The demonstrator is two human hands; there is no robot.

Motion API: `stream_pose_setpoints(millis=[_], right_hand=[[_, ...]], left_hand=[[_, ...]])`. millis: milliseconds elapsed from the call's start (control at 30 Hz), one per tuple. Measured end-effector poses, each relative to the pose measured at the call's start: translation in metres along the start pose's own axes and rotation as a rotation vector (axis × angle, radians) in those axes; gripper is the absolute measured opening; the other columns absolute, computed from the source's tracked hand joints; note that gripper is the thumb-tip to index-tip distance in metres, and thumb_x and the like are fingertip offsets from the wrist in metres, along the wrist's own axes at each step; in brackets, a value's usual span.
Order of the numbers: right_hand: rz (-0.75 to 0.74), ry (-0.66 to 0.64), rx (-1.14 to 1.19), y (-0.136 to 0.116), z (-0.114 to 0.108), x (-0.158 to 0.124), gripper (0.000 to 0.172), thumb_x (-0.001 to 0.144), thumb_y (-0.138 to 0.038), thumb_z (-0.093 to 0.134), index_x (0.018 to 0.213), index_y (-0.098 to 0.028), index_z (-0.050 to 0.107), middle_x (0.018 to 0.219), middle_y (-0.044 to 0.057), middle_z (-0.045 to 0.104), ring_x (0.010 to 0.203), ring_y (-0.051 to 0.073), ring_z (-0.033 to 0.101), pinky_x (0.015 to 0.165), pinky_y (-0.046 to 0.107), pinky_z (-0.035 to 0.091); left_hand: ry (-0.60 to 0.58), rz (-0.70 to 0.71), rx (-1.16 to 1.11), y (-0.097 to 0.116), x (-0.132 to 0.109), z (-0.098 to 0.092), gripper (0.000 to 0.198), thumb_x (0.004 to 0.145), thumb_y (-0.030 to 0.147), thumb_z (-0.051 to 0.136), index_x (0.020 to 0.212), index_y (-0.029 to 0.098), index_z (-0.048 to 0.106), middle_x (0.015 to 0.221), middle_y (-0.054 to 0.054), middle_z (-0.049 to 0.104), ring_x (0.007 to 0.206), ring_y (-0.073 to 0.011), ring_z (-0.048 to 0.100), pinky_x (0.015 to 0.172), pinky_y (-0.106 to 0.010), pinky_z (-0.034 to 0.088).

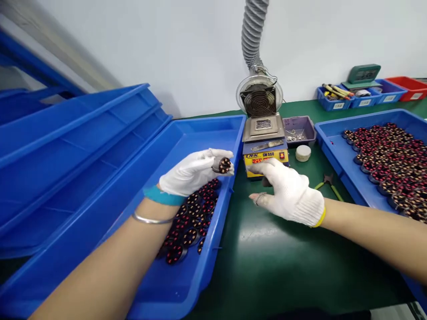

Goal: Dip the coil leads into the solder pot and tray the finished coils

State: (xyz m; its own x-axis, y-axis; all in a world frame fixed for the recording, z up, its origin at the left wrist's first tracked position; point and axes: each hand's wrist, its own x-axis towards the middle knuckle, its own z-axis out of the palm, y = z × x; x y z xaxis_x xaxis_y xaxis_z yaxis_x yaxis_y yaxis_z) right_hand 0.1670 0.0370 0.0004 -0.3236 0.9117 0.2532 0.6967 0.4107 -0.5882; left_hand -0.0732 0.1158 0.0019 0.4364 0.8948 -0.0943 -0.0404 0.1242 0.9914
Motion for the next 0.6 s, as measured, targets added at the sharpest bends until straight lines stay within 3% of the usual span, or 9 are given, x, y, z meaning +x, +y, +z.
stream_pose_setpoints(millis=[100, 200, 333, 500, 600], right_hand=[[-0.005, 0.06, 0.031, 0.004, -0.002, 0.002, 0.06, 0.072, -0.034, 0.069, 0.128, -0.027, 0.048, 0.125, 0.003, 0.055, 0.091, 0.019, 0.062, 0.077, 0.033, 0.051], [-0.059, 0.026, -0.04, 0.008, -0.005, 0.004, 0.054, 0.072, -0.035, 0.069, 0.123, -0.028, 0.053, 0.127, 0.001, 0.054, 0.102, 0.022, 0.06, 0.082, 0.033, 0.05], [-0.118, -0.066, -0.222, 0.013, -0.012, 0.009, 0.044, 0.077, -0.036, 0.062, 0.12, -0.027, 0.057, 0.121, 0.003, 0.058, 0.095, 0.023, 0.062, 0.075, 0.032, 0.05], [-0.334, -0.231, -0.497, 0.01, -0.019, 0.012, 0.048, 0.08, -0.022, 0.054, 0.128, -0.024, 0.052, 0.12, 0.008, 0.058, 0.091, 0.025, 0.061, 0.063, 0.032, 0.047], [-0.323, -0.194, -0.445, 0.011, -0.019, 0.01, 0.053, 0.079, -0.022, 0.055, 0.132, -0.024, 0.048, 0.124, 0.008, 0.057, 0.095, 0.025, 0.06, 0.069, 0.033, 0.048]], left_hand=[[-0.109, -0.026, -0.093, -0.011, 0.001, 0.043, 0.045, 0.067, 0.034, 0.077, 0.103, 0.01, 0.067, 0.089, -0.01, 0.069, 0.079, -0.0193, 0.066, 0.075, -0.031, 0.052], [-0.125, -0.047, -0.144, -0.022, 0.001, 0.07, 0.033, 0.071, 0.03, 0.074, 0.097, 0.012, 0.066, 0.089, -0.008, 0.068, 0.082, -0.0179, 0.065, 0.074, -0.029, 0.052], [-0.151, -0.085, -0.133, -0.022, -0.003, 0.08, 0.033, 0.073, 0.03, 0.07, 0.1, 0.012, 0.063, 0.095, -0.009, 0.067, 0.086, -0.02, 0.064, 0.077, -0.033, 0.053], [-0.008, 0.063, 0.422, -0.013, -0.01, 0.092, 0.027, 0.072, 0.031, 0.071, 0.091, 0.015, 0.063, 0.089, -0.004, 0.068, 0.087, -0.0204, 0.063, 0.078, -0.031, 0.053], [0.02, 0.054, 0.428, -0.012, -0.012, 0.095, 0.028, 0.072, 0.03, 0.072, 0.094, 0.015, 0.064, 0.093, -0.004, 0.069, 0.092, -0.0214, 0.064, 0.081, -0.031, 0.053]])
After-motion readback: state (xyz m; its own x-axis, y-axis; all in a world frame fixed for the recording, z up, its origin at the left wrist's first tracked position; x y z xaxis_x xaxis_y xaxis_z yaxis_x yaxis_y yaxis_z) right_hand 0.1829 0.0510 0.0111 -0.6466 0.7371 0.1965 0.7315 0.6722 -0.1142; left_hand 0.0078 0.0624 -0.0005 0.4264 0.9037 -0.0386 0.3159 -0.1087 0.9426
